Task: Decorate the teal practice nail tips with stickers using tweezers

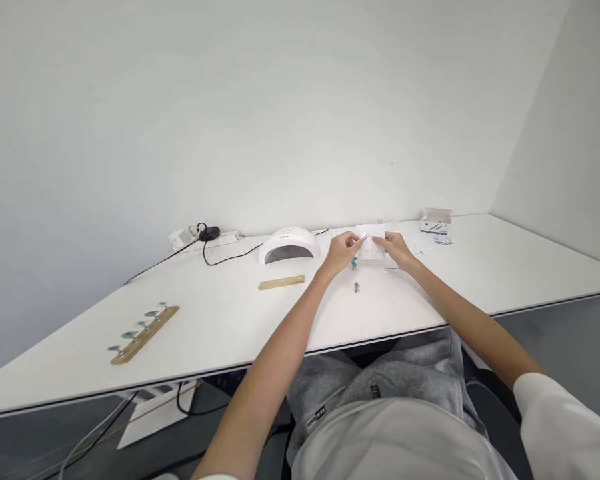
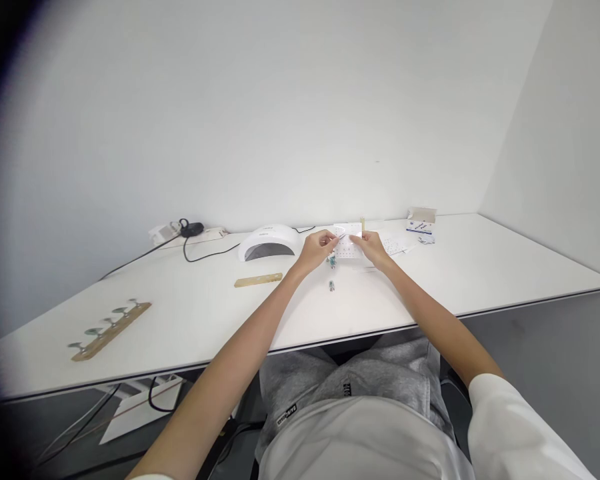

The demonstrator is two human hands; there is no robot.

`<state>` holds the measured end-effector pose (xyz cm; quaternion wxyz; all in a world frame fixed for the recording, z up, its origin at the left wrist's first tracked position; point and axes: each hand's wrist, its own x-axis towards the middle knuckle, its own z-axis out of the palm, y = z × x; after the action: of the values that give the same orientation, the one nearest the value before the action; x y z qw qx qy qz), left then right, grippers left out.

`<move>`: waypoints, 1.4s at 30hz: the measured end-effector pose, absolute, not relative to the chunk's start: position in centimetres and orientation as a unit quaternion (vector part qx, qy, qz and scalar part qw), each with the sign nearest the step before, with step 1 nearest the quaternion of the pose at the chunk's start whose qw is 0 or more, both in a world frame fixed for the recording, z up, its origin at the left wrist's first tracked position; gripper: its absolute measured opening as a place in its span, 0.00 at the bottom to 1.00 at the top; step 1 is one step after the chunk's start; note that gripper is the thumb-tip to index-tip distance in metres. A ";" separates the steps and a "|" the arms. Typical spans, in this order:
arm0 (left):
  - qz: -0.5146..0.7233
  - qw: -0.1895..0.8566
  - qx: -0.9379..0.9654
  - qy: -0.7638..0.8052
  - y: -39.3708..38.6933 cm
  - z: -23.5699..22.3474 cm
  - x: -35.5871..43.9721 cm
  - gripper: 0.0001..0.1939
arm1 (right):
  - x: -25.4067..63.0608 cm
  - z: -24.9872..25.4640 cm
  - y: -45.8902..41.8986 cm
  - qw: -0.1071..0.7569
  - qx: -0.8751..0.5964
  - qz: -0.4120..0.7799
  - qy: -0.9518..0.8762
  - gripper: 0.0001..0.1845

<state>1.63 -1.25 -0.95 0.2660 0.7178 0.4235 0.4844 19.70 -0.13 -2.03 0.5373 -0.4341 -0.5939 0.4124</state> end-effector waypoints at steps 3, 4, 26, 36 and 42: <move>0.481 0.294 0.706 0.430 -1.0 -1.0 1.6 0.12 | 19.7 -2.1 0.0 0.547 -0.426 0.405 -0.596 0.18; 0.478 0.299 0.703 0.434 -0.9 -1.1 1.6 0.12 | 19.7 -2.1 0.0 0.547 -0.426 0.401 -0.598 0.19; 0.510 0.327 0.671 0.427 -1.7 0.0 1.6 0.10 | 21.0 -2.9 1.0 0.396 -0.602 0.154 -0.676 0.08; 0.526 0.292 0.652 0.462 -0.8 -0.3 1.0 0.09 | 22.4 -3.8 1.2 0.299 -0.663 -0.008 -0.686 0.22; 0.483 0.270 0.641 0.532 -0.7 -0.1 0.6 0.06 | 20.6 -2.3 -0.1 0.199 -0.425 0.326 -0.820 0.12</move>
<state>0.60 -0.68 -0.11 0.2703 0.6410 0.5319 0.4829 20.63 -0.15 -2.35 0.1988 -0.4254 -0.8204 0.3261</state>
